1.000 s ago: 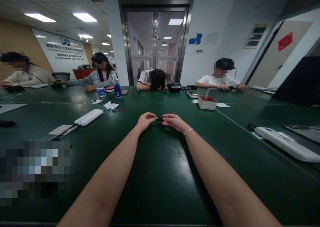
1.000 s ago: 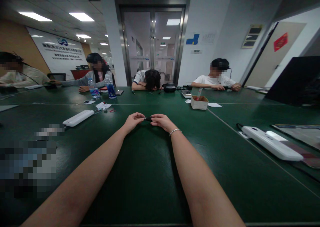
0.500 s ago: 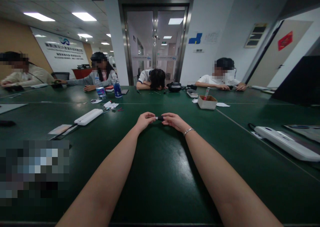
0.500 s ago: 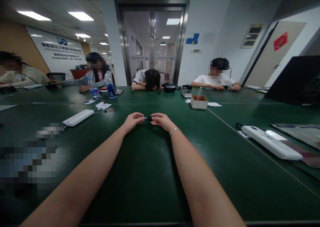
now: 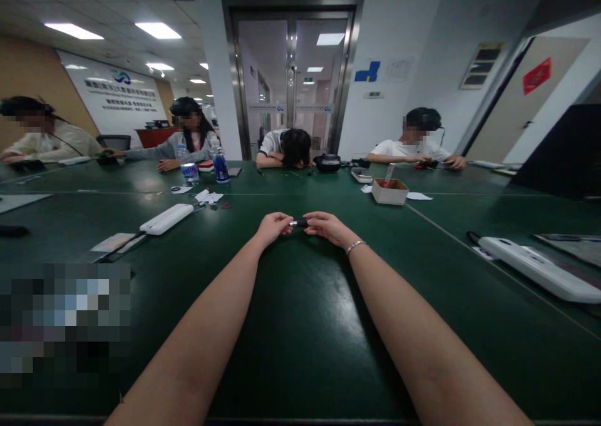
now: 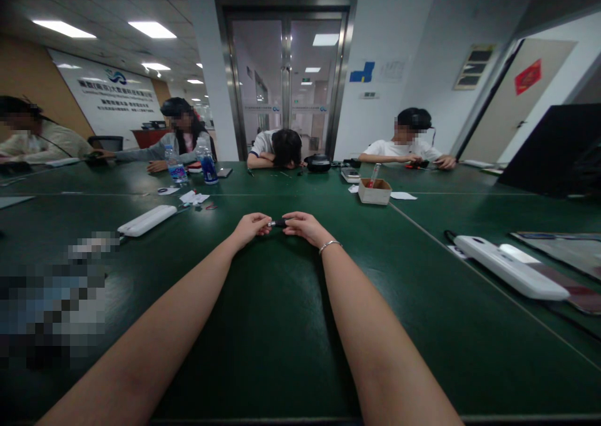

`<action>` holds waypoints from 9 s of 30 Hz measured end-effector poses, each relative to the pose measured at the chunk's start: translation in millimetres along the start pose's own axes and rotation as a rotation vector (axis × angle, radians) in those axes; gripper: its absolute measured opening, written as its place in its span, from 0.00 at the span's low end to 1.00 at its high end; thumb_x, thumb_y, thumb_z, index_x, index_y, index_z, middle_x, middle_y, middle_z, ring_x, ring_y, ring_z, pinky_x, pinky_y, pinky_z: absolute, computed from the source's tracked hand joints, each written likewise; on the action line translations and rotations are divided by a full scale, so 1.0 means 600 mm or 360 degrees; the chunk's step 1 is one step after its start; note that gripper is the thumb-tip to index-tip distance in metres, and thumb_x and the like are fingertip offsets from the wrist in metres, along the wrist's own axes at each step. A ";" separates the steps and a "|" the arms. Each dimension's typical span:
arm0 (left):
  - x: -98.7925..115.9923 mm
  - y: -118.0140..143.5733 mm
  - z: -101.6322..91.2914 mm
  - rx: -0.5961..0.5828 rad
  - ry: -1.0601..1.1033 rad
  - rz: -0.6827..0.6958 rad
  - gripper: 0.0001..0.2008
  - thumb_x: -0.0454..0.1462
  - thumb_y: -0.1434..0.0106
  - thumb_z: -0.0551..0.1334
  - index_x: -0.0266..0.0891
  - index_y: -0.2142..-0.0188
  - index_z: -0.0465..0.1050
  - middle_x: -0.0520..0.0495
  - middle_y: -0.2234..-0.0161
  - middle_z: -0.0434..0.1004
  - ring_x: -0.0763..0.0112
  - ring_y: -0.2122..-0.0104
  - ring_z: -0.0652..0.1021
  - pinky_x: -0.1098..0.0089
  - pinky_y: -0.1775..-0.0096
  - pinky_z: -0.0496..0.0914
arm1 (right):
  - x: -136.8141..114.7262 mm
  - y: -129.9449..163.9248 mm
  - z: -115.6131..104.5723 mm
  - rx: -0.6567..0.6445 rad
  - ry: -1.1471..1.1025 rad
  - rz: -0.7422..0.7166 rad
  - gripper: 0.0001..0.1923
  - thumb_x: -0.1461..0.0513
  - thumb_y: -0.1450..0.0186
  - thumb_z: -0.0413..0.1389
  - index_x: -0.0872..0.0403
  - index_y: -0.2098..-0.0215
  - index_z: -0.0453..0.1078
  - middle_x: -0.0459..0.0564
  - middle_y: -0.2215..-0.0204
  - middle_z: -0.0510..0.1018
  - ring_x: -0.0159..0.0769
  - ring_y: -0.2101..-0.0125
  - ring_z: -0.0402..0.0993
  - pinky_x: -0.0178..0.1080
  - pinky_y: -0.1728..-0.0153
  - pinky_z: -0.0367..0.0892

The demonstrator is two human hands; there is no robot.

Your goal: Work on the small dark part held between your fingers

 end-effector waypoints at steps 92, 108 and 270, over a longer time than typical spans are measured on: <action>-0.005 -0.001 0.008 -0.0071 -0.0319 0.0143 0.14 0.39 0.40 0.58 0.36 0.56 0.68 0.50 0.73 0.69 0.77 0.76 0.69 0.78 0.78 0.62 | 0.000 0.000 0.001 -0.0015 0.0027 0.0003 0.10 0.75 0.39 0.54 0.60 0.61 0.70 0.51 0.73 0.77 0.30 0.75 0.77 0.29 0.70 0.75; -0.014 -0.007 0.007 -0.0124 -0.0316 0.0140 0.14 0.41 0.40 0.58 0.36 0.57 0.70 0.50 0.74 0.70 0.78 0.78 0.68 0.77 0.78 0.61 | 0.001 -0.001 0.001 -0.0013 0.0039 -0.0001 0.10 0.75 0.39 0.55 0.60 0.61 0.70 0.51 0.73 0.77 0.30 0.75 0.77 0.29 0.70 0.75; -0.007 0.004 0.004 -0.0054 -0.0777 0.0278 0.28 0.56 0.40 0.48 0.37 0.80 0.67 0.49 0.82 0.72 0.73 0.80 0.72 0.71 0.73 0.65 | 0.001 -0.003 0.006 -0.0322 0.0252 -0.0079 0.12 0.70 0.41 0.55 0.56 0.58 0.65 0.41 0.76 0.68 0.24 0.80 0.68 0.26 0.81 0.66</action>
Point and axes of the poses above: each hand's wrist, its own y-axis away from the middle knuckle, its own z-axis out of the palm, x = y × z, the point moved 2 cm from there along -y, towards the middle knuckle
